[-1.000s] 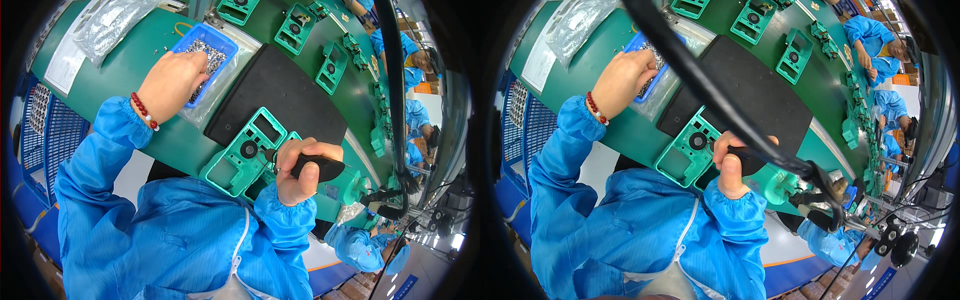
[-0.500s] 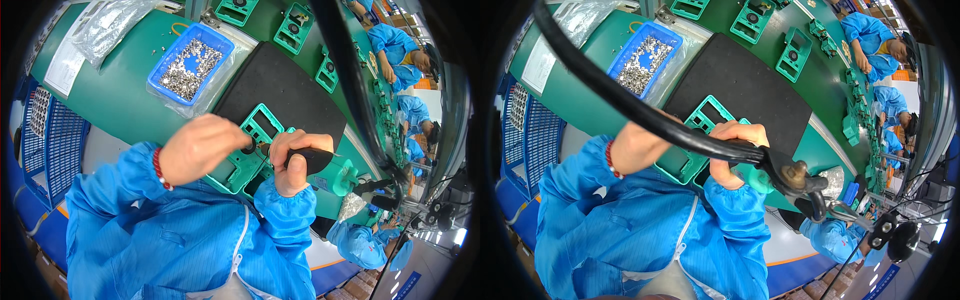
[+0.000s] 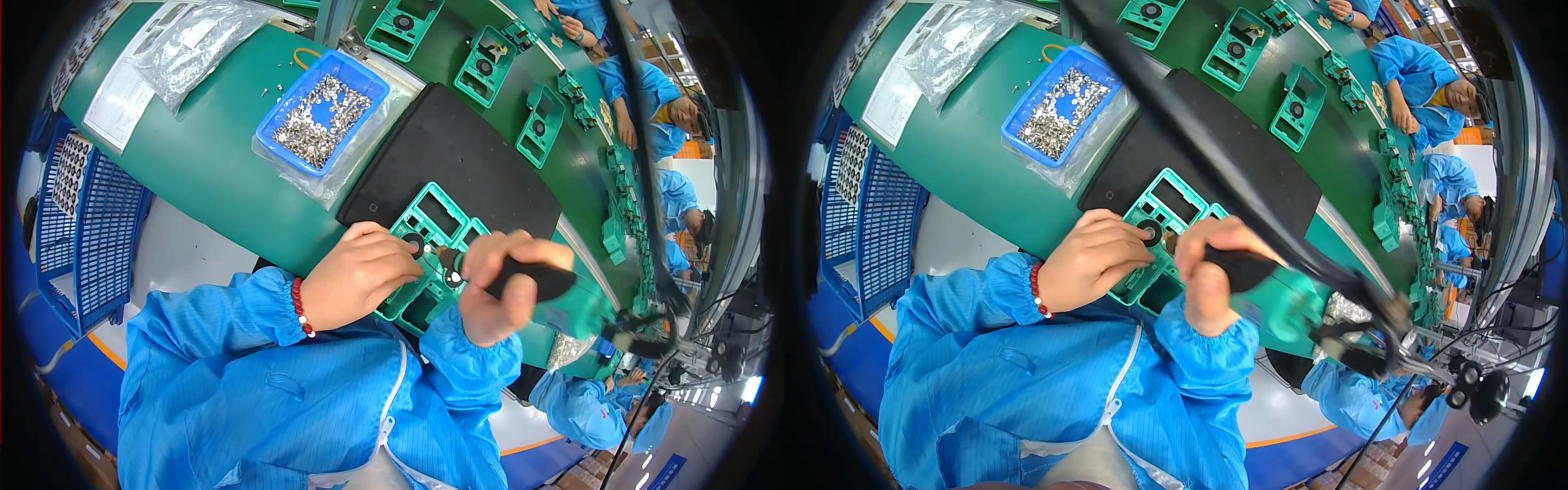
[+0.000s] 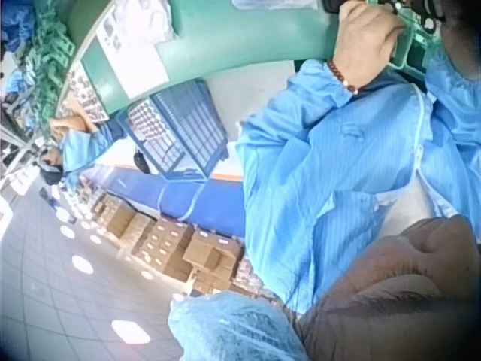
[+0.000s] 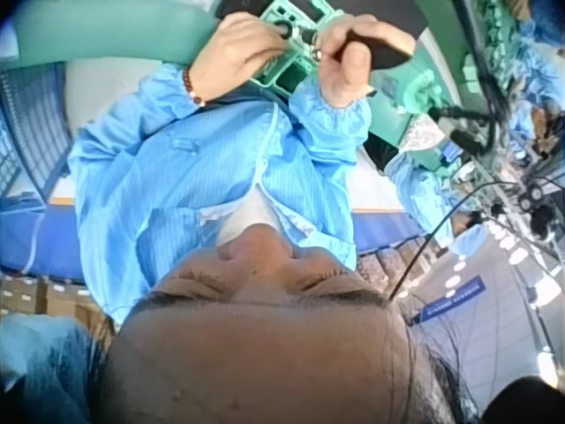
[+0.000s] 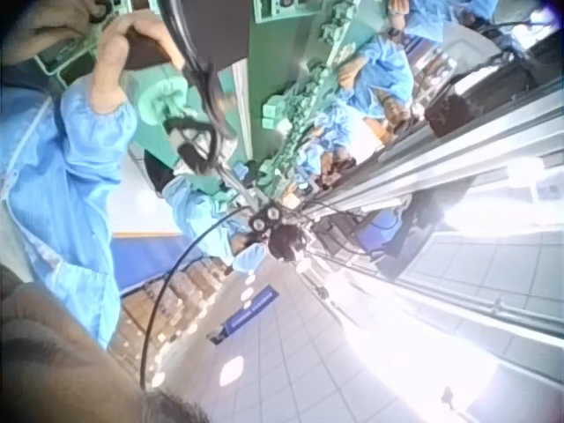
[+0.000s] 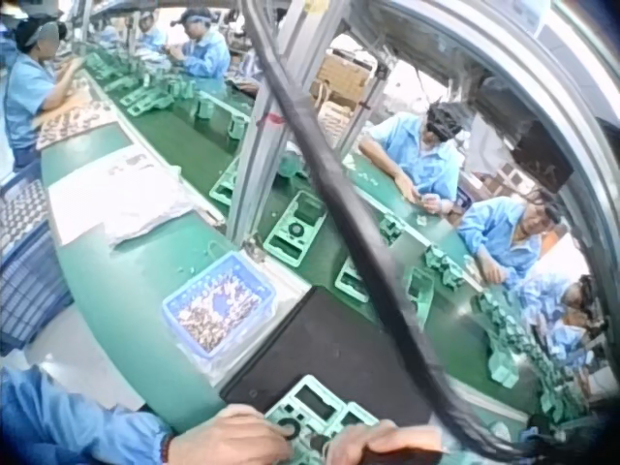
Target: The person fastens electronic components into green plastic housings with screws using an electric screwdriver.
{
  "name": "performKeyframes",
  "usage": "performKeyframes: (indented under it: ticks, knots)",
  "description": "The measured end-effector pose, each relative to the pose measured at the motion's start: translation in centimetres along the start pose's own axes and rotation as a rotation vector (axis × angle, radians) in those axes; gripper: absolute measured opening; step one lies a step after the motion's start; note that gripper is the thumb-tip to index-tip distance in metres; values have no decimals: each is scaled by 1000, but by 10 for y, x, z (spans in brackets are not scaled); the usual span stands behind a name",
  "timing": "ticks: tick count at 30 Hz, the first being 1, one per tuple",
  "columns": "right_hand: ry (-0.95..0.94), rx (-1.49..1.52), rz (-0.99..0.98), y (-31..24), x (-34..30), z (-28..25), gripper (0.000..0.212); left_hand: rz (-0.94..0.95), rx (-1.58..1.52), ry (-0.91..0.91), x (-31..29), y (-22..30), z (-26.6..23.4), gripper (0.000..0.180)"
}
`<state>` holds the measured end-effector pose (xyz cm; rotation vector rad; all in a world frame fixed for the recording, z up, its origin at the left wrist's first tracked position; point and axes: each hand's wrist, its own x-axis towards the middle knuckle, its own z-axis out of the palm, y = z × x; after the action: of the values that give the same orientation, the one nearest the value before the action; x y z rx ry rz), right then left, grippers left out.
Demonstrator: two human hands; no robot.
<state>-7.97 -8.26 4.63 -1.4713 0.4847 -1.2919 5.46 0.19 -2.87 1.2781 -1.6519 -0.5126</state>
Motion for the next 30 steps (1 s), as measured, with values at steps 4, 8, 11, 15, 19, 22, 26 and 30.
performKeyframes:
  ticks: [4,8,11,15,19,22,26,30]
  knots:
    - [111,33,-98,-20,-12,0,36,-42,-64,81,6,5,-16,14]
    - [-181,176,-137,-27,-9,2,41,-83,-218,85,4,6,-9,19]
    - [-285,275,-70,-31,-10,-8,41,-77,-278,100,3,5,-8,19]
    - [-287,277,-78,-31,-12,-6,40,-31,-301,87,1,5,-8,20]
    - [-307,258,-56,-33,-12,-5,39,38,-250,97,-1,6,-10,21]
    - [-340,227,-59,-35,-12,-5,39,91,-163,128,-3,11,-8,21]
    - [-354,220,-63,-32,-13,-2,39,203,-41,84,-4,13,-13,24]
    - [-337,215,-74,-29,-15,0,41,215,71,32,0,21,-20,29]
